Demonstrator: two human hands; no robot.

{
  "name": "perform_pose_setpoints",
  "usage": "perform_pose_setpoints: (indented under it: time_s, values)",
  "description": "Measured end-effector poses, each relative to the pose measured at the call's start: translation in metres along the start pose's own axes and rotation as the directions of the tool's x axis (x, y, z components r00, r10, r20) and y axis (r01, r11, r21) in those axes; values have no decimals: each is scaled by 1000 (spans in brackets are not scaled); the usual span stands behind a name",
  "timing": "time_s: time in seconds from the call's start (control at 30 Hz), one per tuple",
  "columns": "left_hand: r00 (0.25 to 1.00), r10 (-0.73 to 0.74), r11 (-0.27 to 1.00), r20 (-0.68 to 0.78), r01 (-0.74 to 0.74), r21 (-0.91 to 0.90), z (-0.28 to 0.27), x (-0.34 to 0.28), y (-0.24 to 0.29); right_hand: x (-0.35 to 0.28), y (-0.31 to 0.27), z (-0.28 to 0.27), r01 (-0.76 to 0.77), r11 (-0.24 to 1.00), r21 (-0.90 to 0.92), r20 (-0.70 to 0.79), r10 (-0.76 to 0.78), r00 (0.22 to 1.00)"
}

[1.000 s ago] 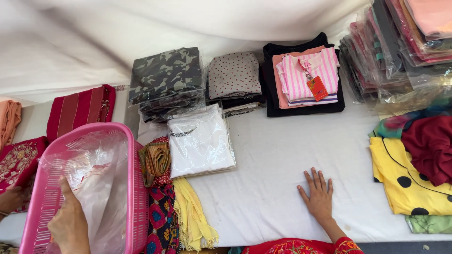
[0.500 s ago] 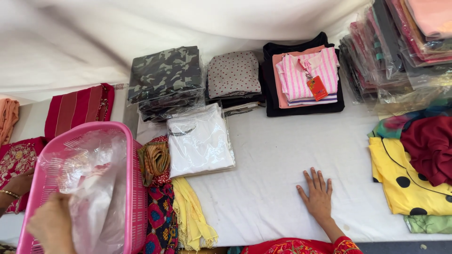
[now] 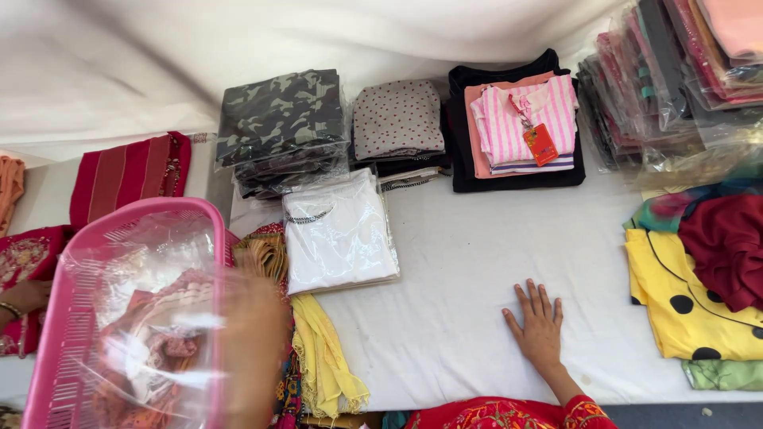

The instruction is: The person folds various patterned and solid-colored garments and places them into clear plastic bags on a white table. The person handles a yellow patterned cloth, a blue patterned cloth, and a white garment, folding each and sealing it in a bag. The packed items are stacked on the table.

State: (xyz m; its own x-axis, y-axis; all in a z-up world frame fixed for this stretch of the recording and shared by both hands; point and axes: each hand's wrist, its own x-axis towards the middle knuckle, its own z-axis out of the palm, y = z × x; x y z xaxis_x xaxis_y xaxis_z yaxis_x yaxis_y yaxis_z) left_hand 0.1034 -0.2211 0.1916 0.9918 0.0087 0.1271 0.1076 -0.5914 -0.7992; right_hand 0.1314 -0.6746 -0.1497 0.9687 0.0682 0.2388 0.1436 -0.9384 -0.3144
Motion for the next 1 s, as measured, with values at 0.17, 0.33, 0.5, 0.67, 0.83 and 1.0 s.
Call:
perform_pose_setpoints:
  time_s: [0.17,0.33,0.5,0.67,0.83,1.0]
  values:
    - [915,80,905,-395,-233,-357,-37,-15,187,4,4,0,-2,999,-43,29,4,1000]
    - [825,130,320,-550,-560,-764,-77,-31,286,27,14,-2,-237,957,169,197,203,959]
    - [721,422,120,-549,-645,-755,-35,-70,378,66,-39,-82,-271,680,681,244,138,960]
    - [639,415,91,-647,-737,-670,-22,-105,413,69,-109,-89,-187,780,598,556,-234,798]
    - [632,457,-28,-626,-693,-720,-6,-118,434,70,-139,-73,-220,780,586,675,-319,666]
    - [638,307,-1,-706,-741,-671,-27,-108,407,61,-79,-41,-293,740,605,592,-173,787]
